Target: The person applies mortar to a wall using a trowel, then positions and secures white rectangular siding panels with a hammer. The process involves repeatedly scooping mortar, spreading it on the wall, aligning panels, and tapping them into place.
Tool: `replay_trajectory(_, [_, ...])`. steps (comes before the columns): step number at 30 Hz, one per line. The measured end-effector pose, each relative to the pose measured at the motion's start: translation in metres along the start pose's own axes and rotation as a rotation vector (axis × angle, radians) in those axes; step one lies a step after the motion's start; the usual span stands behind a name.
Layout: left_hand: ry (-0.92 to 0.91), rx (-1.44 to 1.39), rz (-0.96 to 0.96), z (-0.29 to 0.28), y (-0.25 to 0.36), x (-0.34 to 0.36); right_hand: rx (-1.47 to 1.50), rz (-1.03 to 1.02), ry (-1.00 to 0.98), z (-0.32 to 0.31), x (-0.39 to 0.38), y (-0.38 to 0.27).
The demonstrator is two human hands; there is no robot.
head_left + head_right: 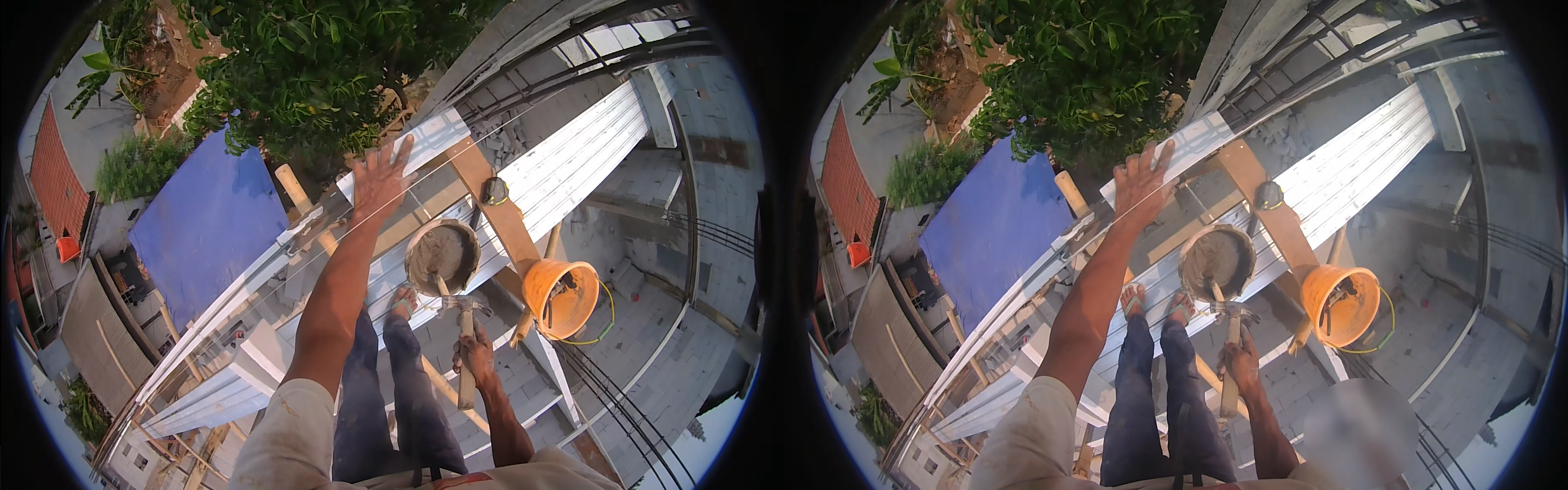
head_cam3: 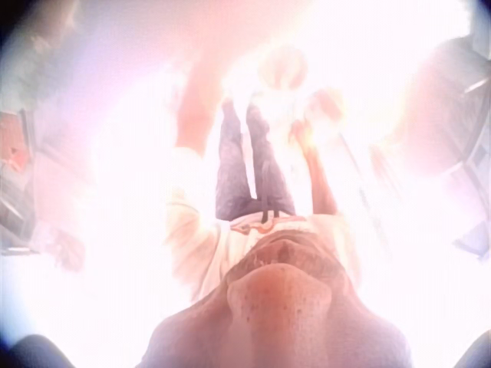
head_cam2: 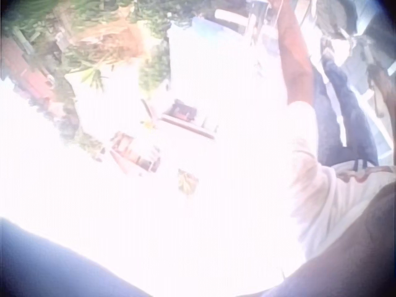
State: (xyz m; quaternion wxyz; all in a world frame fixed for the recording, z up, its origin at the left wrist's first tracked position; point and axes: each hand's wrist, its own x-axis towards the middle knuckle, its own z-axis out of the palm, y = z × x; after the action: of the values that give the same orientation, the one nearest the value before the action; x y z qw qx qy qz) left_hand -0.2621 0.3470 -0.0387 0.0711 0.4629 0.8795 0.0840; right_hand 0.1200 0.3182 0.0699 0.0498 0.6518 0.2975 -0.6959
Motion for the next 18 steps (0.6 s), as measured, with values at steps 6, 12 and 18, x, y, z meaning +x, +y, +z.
replay_trajectory(6, [-0.045, -0.009, -0.033, -0.003, 0.001, 0.002, -0.205, -0.154, 0.005, 0.025, 0.015, -0.035])
replay_trajectory(12, [-0.039, -0.023, -0.040, 0.001, -0.001, 0.002, -0.573, -0.733, 0.157, 0.054, 0.053, -0.072])
replay_trajectory(18, [-0.047, 0.001, -0.036, 0.002, -0.001, 0.002, -0.747, -1.119, 0.188, 0.091, 0.084, -0.146])
